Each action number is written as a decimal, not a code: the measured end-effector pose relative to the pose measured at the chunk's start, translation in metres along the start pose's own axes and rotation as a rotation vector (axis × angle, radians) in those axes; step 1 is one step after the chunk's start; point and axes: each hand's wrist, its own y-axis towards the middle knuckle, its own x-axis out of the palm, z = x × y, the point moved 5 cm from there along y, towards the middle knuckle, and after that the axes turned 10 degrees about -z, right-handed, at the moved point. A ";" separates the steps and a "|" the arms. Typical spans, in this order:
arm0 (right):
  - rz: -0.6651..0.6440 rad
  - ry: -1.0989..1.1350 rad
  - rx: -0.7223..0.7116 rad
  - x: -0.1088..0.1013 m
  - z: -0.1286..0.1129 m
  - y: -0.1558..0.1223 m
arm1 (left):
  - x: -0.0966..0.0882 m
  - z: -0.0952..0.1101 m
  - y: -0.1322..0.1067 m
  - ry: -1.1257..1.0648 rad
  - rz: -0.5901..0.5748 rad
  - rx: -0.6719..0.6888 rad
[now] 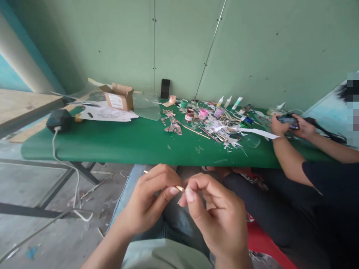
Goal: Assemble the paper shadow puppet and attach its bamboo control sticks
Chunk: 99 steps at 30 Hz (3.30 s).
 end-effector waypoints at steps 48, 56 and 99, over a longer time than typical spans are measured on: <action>0.077 -0.238 -0.087 0.000 0.011 0.002 | -0.002 0.006 -0.003 0.454 0.081 0.068; 0.060 -0.253 -0.090 0.001 0.007 0.001 | -0.003 0.007 -0.003 0.448 0.051 0.064; -0.003 -0.402 -0.193 -0.006 -0.006 0.006 | -0.006 0.007 -0.006 0.479 0.005 0.042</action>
